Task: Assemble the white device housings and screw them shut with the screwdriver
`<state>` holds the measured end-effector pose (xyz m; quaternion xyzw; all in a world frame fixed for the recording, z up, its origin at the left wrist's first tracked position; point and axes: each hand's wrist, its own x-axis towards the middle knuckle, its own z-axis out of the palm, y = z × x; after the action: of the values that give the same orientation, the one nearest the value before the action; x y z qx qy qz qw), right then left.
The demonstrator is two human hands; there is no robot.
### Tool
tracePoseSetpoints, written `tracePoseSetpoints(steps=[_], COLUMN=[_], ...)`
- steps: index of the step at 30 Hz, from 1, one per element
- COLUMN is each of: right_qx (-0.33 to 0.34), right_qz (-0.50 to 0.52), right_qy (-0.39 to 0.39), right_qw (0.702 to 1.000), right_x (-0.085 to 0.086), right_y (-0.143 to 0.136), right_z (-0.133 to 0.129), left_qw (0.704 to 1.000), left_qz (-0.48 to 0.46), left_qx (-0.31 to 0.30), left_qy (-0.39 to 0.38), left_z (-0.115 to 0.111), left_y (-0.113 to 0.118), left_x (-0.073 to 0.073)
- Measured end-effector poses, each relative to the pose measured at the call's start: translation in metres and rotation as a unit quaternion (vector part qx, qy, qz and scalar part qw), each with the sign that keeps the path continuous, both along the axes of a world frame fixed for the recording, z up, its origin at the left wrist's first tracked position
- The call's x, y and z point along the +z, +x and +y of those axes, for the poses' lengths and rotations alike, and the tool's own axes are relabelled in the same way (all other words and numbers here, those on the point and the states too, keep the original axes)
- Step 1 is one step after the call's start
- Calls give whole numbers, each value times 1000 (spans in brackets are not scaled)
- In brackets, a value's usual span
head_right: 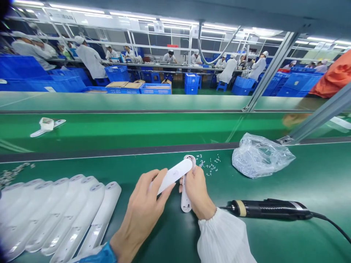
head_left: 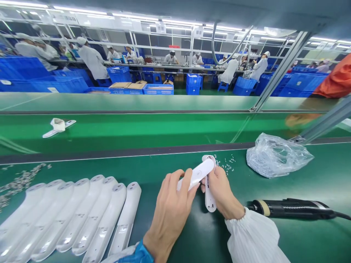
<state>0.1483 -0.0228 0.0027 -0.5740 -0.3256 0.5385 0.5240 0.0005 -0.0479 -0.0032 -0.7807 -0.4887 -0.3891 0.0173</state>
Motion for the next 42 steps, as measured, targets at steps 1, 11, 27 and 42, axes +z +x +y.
tracePoseSetpoints(steps=[1, 11, 27, 42], right_qx=[6, -3, 92, 68], right_qz=[5, 56, 79, 74], right_qy=[0, 9, 111, 133], right_qw=[1000, 998, 986, 986], right_x=[0, 3, 7, 11], right_y=[-3, -9, 1, -4], right_z=[-1, -1, -1, -4], left_qw=[999, 982, 911, 862], left_qz=[27, -124, -250, -333], left_qx=[3, -52, -133, -132], left_qy=[22, -134, -301, -359], left_z=[1, -7, -1, -1], left_y=[-1, 9, 0, 7], left_x=[-2, -1, 10, 3])
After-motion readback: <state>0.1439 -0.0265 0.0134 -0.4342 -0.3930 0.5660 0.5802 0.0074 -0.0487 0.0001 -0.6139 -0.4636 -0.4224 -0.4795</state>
